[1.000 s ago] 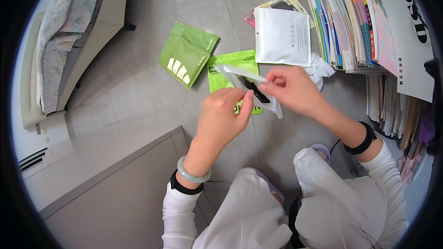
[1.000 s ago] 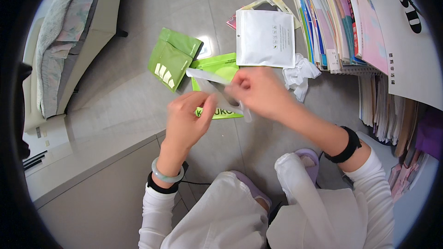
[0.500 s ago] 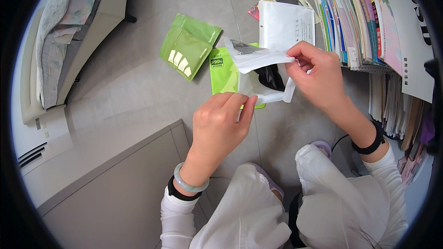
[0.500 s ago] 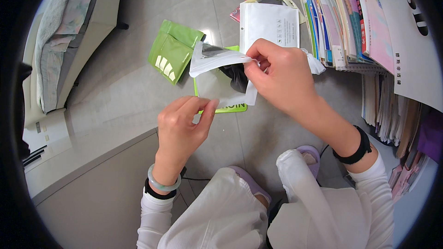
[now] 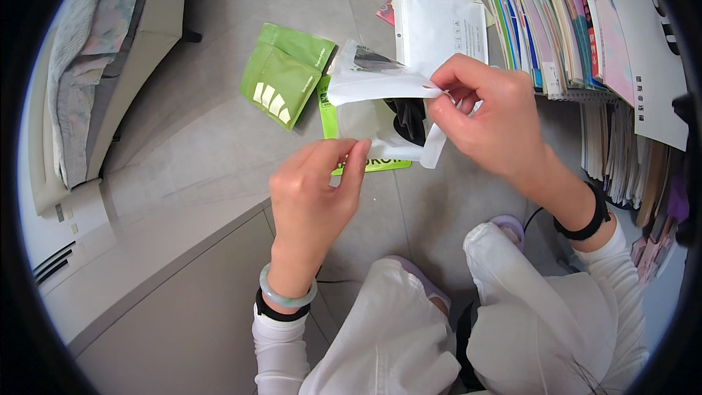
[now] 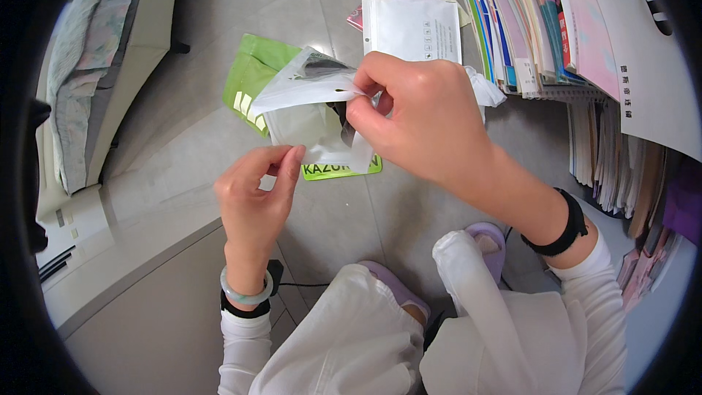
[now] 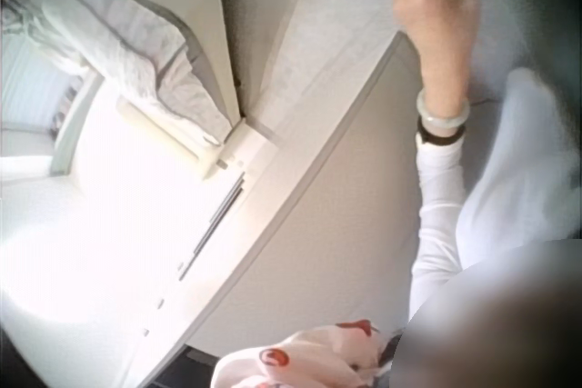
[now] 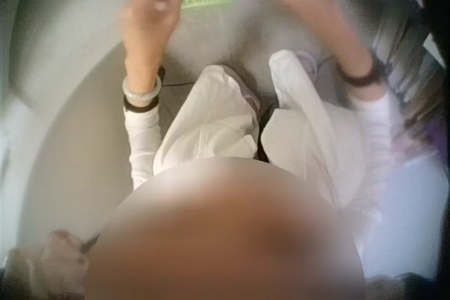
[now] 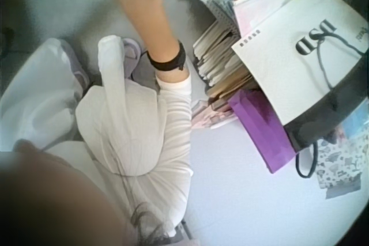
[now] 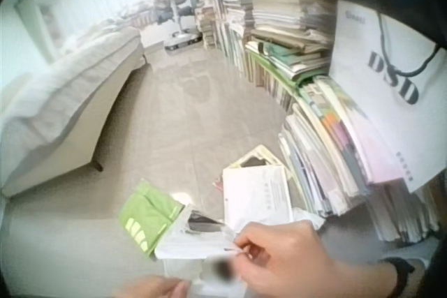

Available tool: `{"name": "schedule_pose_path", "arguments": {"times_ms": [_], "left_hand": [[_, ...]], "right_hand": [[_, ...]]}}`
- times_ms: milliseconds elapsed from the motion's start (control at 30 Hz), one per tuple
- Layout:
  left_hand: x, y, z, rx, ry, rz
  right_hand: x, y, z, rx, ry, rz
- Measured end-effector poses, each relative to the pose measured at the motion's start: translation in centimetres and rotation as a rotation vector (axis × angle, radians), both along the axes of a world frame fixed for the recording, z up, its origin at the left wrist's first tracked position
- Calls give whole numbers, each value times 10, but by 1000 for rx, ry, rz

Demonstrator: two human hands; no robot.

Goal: The person retrieves several packaged items from a shelf, sits on the floor, and wipes each item with a white cloth. They open and close some packages, then place the items into a black box before returning the box to the shelf.

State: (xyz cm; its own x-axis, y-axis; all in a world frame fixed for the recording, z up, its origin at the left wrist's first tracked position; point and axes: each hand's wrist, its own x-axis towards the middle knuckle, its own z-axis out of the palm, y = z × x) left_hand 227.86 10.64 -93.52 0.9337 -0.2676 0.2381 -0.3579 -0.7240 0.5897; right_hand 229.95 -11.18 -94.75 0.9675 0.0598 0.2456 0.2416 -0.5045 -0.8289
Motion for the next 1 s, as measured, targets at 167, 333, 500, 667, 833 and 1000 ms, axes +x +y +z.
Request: {"name": "schedule_pose_path", "arguments": {"times_ms": [167,333,500,667,833,1000], "left_hand": [[3,0,-1,-113,-47,-48],[14,8,-9,-134,-76,-30],[24,9,-15,-97,-318,-82],[19,-10,-18,182,-275,-563],[-1,-21,-26,286,203,-306],[-14,-36,-64,723,242,-236]], "right_hand": [[2,-3,3,7,86,20],[10,-13,8,-28,315,127],[5,-10,5,-212,39,219],[-6,-1,-1,-441,-43,243],[-9,1,-14,-431,-55,180],[-16,8,-27,-456,-47,269]]}}
